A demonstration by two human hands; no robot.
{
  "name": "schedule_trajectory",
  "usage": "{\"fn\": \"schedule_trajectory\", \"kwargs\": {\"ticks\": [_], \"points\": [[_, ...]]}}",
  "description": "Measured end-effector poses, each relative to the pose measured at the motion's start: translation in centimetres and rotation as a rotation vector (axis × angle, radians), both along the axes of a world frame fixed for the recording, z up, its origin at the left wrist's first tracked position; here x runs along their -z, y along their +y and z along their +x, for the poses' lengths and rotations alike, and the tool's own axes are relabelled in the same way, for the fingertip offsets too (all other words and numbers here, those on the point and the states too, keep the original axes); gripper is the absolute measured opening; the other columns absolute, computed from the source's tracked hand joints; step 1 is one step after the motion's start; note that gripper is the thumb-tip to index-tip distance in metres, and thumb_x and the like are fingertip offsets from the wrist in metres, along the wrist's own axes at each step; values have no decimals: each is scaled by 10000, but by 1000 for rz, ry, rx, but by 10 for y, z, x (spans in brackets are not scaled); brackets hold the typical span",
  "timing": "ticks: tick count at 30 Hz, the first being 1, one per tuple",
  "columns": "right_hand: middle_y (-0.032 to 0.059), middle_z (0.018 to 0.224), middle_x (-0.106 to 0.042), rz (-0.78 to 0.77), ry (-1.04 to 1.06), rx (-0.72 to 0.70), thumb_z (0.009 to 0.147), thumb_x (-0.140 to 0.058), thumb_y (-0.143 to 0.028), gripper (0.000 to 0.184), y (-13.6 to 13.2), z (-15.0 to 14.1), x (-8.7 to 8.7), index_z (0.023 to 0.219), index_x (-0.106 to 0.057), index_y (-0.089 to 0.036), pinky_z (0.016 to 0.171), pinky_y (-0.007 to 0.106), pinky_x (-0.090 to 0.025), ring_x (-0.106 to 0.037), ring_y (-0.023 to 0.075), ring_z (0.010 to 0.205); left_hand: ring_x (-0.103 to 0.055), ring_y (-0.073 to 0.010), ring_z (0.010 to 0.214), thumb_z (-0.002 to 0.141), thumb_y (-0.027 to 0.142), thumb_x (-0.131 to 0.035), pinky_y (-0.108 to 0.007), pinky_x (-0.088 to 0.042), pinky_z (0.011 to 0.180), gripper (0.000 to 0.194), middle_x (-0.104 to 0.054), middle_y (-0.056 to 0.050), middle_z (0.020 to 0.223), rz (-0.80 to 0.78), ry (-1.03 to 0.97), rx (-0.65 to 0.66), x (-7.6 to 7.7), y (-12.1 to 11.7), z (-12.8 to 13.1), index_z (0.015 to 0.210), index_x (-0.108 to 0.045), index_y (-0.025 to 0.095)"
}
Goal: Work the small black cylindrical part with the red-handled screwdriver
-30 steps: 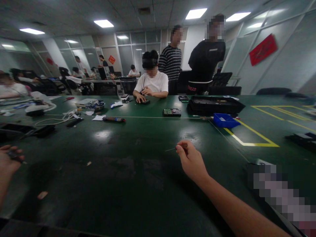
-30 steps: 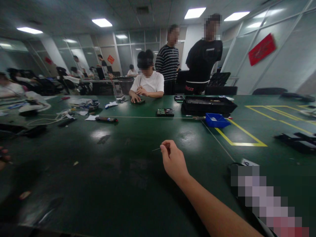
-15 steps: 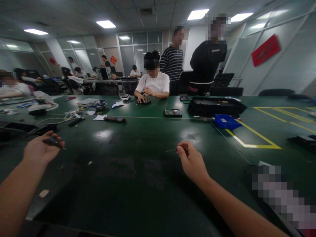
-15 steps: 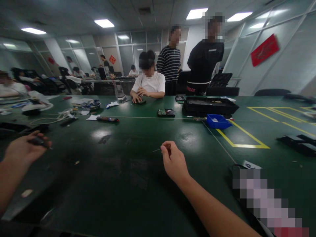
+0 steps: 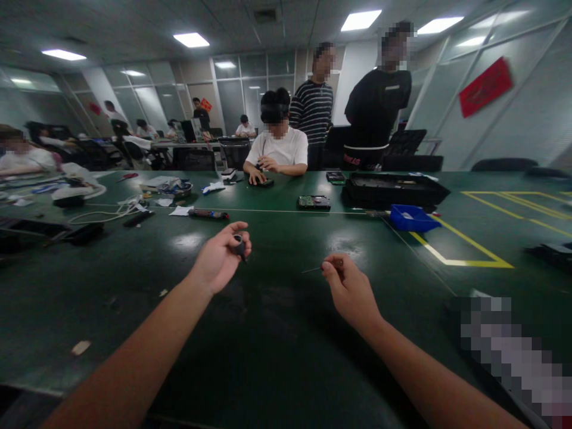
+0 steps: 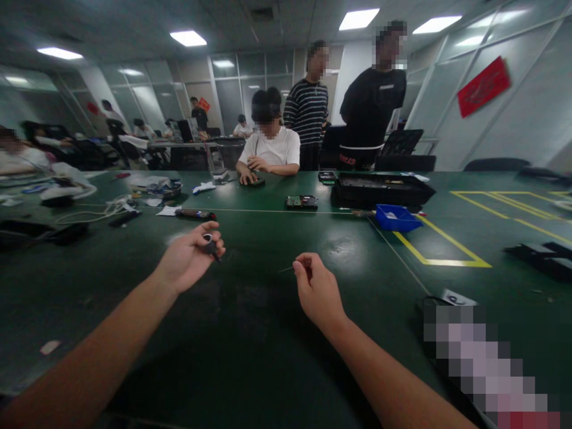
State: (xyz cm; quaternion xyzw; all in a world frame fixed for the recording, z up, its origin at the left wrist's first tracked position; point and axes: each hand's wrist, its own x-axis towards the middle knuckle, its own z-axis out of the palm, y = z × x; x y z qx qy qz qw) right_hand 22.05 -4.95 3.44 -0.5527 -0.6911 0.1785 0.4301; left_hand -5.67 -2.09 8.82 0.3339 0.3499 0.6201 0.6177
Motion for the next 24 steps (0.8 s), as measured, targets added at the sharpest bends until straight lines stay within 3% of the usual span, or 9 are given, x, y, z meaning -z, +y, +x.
{"fn": "schedule_trajectory", "kwargs": {"ticks": [4,8,11,14,17,21,24], "points": [[54,863,-710,7,-3,4,982,-492,-382,186,1,0,0,1016,-582,-223,692,337,-496,-692,221,786,-535,-160,714,650,56,-448,-305,-451,691,354,-547,-44,770,96,142,138,22,-9,60,939,-626,155],[59,874,-713,26,-17,21,974,-496,-385,190,0,-1,-1,1013,-584,-220,692,344,-493,-689,227,778,-576,-202,882,649,41,-485,-362,-473,838,458,-605,-60,941,328,583,266,51,-22,94,1061,-602,205],[66,899,-718,13,-32,5,973,-503,-404,213,-1,-2,-3,1032,-593,-221,680,347,-498,-687,231,782,-574,-233,1032,679,-7,-510,-401,-461,945,553,-613,-83,1084,485,955,248,68,-21,94,1177,-560,227],[69,922,-726,-2,-36,-14,980,-492,-399,233,-2,-2,-4,1069,-606,-216,682,347,-503,-689,229,794,-569,-246,1074,778,-8,-477,-429,-457,976,406,-635,-95,1089,582,1147,230,80,-10,82,1091,-619,207],[51,854,-728,-9,-72,-1,974,-505,-408,235,-2,-2,-5,1000,-642,-219,665,344,-488,-680,221,745,-564,-254,1119,819,25,-525,-453,-438,1026,329,-655,-76,1123,604,1201,213,86,2,71,1036,-678,220],[27,755,-706,-28,-89,-3,960,-529,-476,286,-4,-2,-7,901,-661,-229,609,333,-465,-655,205,662,-548,-271,1186,842,106,-616,-490,-405,1077,425,-636,-66,1229,544,1177,142,90,7,63,1228,-660,278],[34,807,-723,-21,-21,-22,968,-516,-434,251,-6,-3,-8,950,-655,-226,654,341,-496,-680,208,716,-556,-284,1175,820,127,-673,-490,-415,1062,439,-651,-73,1213,505,1159,89,91,8,62,1235,-652,269]]}}
